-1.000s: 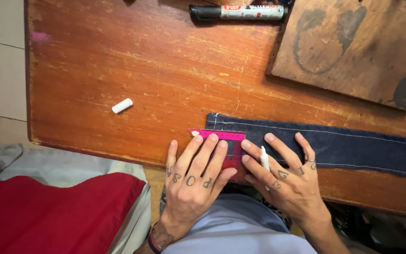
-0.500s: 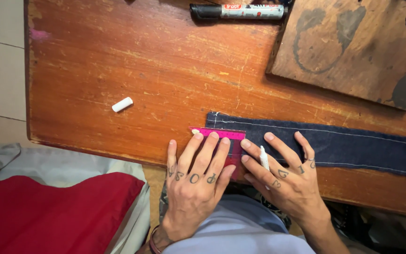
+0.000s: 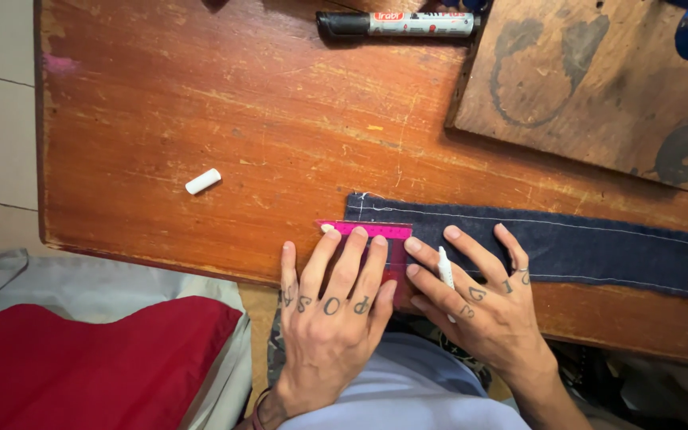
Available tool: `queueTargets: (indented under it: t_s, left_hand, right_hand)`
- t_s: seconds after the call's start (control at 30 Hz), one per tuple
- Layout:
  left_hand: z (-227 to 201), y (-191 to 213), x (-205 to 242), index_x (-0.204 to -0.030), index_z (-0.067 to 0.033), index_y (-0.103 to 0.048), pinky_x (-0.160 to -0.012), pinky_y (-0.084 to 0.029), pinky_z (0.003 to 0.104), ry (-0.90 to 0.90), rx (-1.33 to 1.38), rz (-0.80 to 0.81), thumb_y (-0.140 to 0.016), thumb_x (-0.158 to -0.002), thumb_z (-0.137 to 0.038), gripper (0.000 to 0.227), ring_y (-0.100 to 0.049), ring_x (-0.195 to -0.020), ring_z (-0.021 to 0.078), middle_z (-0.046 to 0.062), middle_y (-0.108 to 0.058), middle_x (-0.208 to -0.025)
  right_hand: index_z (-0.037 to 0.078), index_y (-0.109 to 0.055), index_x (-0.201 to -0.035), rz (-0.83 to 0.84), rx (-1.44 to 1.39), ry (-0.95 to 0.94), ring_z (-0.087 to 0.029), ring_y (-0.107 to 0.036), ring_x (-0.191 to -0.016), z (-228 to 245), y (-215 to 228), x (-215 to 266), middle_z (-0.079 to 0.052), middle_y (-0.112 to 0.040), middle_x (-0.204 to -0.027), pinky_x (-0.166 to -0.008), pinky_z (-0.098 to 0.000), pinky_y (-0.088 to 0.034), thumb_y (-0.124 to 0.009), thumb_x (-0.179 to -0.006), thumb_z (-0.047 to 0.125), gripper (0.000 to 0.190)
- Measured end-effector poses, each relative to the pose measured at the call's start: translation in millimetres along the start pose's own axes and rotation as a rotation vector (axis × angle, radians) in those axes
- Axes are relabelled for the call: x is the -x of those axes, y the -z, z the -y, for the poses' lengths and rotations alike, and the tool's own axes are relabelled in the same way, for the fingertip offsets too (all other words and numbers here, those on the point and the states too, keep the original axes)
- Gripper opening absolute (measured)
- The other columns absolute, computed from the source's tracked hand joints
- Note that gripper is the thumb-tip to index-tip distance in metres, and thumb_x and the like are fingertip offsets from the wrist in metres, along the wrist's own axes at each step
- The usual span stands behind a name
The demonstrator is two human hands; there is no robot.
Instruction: Marking measurement points on a dark blue strap using a ruler and a white marker.
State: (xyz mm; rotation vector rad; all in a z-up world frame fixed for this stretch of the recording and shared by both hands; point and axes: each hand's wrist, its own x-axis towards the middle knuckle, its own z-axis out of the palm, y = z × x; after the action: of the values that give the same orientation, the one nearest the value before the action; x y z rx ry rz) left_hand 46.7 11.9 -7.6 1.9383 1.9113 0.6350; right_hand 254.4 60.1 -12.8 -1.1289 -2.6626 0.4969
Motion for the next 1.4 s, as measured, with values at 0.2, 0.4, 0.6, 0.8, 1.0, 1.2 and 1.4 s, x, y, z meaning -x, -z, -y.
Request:
queueTargets:
  t_s: [0.2,0.4,0.6,0.8,1.0,1.2,1.4]
  left_hand:
    - [-0.1,2.1,-1.8,-0.133,-0.011,-0.068,-0.116,-0.033,0.064,0.002,0.005,0.011,-0.073,-0.094,-0.027,0.043,-0.055,-0.132,0.0317,0.009,-0.062,-0.139]
    - [0.4,4.6,-2.2,-0.134,-0.0122,-0.068,-0.117,-0.034,0.063,0.014,0.017,0.005,-0.073,-0.095,-0.028,0.042,-0.055,-0.132,0.0299,0.007,-0.062,-0.14]
    - [-0.1,5.8,-2.3,-0.132,-0.0116,-0.068,-0.115,-0.035,0.063,0.01,0.046,0.021,-0.076,-0.091,-0.028,0.046,-0.054,-0.132,0.0305,0.007,-0.062,-0.139]
    - [1.0,5.4,0.3,-0.134,-0.0117,-0.067,-0.116,-0.035,0.064,0.006,0.029,0.002,-0.077,-0.091,-0.029,0.047,-0.053,-0.134,0.0304,0.008,-0.061,-0.141]
    - [-0.1,6.7,-3.0,-0.134,-0.0107,-0.066,-0.115,-0.035,0.065,-0.012,0.026,0.019,-0.075,-0.091,-0.028,0.048,-0.052,-0.134,0.0316,0.008,-0.059,-0.141]
    - [-1.2,4.8,1.0,-0.134,-0.0109,-0.066,-0.115,-0.034,0.064,-0.009,0.023,0.025,-0.075,-0.091,-0.028,0.047,-0.051,-0.134,0.0321,0.009,-0.058,-0.141]
    - [-2.4,7.2,-1.5,-0.133,-0.0125,-0.066,-0.116,-0.034,0.063,0.009,0.021,0.02,-0.075,-0.091,-0.029,0.047,-0.052,-0.134,0.031,0.008,-0.059,-0.141]
  right_hand:
    - [0.022,-0.057,-0.131,0.009,-0.092,-0.038,-0.027,-0.054,-0.135,-1.6,2.6,-0.6,0.004,-0.067,-0.137,-0.118,-0.0589,-0.03,-0.08,-0.086,0.03,0.051]
    - [0.013,-0.056,-0.136,-0.354,-0.668,-0.247,-0.024,-0.073,-0.116,0.2,30.9,-9.6,-0.004,-0.076,-0.119,-0.11,-0.0534,-0.05,-0.056,-0.101,0.025,0.037]
    - [0.014,-0.063,-0.13,-0.186,-0.51,-0.133,-0.026,-0.07,-0.124,-25.0,42.9,-36.9,-0.003,-0.074,-0.123,-0.114,-0.057,-0.05,-0.061,-0.097,0.024,0.035]
    - [0.012,-0.059,-0.137,0.066,-0.116,0.036,-0.03,-0.06,-0.133,-25.9,19.2,-37.0,-0.004,-0.067,-0.135,-0.116,-0.0585,-0.043,-0.082,-0.084,0.019,0.059]
    - [0.013,-0.058,-0.137,0.047,-0.196,-0.047,-0.03,-0.06,-0.132,-22.4,21.8,-37.5,-0.005,-0.066,-0.135,-0.117,-0.0562,-0.043,-0.083,-0.082,0.018,0.061]
    - [0.014,-0.058,-0.136,0.043,-0.271,-0.052,-0.03,-0.061,-0.132,-26.1,27.3,-35.5,-0.007,-0.069,-0.132,-0.118,-0.0558,-0.043,-0.083,-0.082,0.017,0.059]
    - [0.004,-0.054,-0.137,-0.178,-0.548,-0.105,-0.028,-0.07,-0.12,-26.3,32.6,-30.5,-0.011,-0.073,-0.121,-0.11,-0.0444,-0.054,-0.064,-0.103,0.014,0.037]
